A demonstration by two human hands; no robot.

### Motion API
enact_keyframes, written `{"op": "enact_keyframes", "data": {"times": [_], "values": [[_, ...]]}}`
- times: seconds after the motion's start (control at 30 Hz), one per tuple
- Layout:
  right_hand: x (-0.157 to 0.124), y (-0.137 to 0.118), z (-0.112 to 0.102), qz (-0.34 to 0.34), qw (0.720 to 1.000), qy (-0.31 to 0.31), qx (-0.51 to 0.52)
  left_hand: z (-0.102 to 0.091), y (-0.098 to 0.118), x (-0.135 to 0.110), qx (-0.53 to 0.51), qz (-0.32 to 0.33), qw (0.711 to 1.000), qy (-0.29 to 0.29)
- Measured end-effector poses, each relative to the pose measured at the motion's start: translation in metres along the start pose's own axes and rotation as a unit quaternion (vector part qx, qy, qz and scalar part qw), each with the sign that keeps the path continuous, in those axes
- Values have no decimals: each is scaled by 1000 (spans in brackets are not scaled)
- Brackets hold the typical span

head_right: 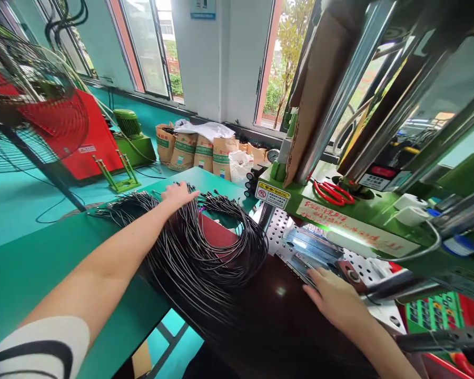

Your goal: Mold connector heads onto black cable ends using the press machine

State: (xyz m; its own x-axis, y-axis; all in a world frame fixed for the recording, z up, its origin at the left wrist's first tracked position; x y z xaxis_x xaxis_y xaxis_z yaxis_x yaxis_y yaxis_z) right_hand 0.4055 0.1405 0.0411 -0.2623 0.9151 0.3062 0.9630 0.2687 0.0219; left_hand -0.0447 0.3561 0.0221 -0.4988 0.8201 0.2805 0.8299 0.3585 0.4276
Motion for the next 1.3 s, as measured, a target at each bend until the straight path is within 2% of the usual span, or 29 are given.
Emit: {"op": "enact_keyframes", "data": {"times": [0.1,0.13,0.2,0.27,0.33,0.43,0.57,0.63,0.8,1.03,1.3], "values": [[62,-84,-7,-93,990,-22,108,10,-47,14,96,-36,994,-25],[83,-109,-5,-117,983,-22,138,19,-53,15,111,-46,992,-50],[127,-150,5,-148,974,-12,171,41,-53,11,111,-61,986,-107],[168,-166,30,-124,985,-14,123,57,-44,5,106,-76,981,-144],[200,-162,60,-58,996,-36,49,65,-33,1,116,-89,977,-154],[227,-152,100,10,996,-88,14,72,-23,1,160,-100,969,-158],[236,-142,144,54,986,-157,14,84,-22,3,213,-114,954,-176],[235,-141,154,59,986,-156,10,88,-20,7,225,-114,954,-160],[229,-147,153,36,994,-106,-11,90,-10,19,229,-78,966,-86],[229,-150,153,17,995,-95,-24,88,-18,31,182,-108,975,-67],[232,-148,159,0,995,-104,-5,76,-25,27,81,-138,985,-60]]}}
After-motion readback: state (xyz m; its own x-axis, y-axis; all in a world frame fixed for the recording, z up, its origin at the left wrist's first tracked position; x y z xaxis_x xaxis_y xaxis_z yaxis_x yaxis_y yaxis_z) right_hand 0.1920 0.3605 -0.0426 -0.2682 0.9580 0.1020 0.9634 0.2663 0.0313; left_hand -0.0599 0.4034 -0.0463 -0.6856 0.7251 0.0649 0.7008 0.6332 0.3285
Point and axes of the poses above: each hand's wrist, its own x-axis towards the middle knuckle, its own z-axis out of the palm, y = z × x, the point moved 10 cm from there along x, towards the middle knuckle, and after that the axes turned 15 degrees about y, right-handed, at the moved point
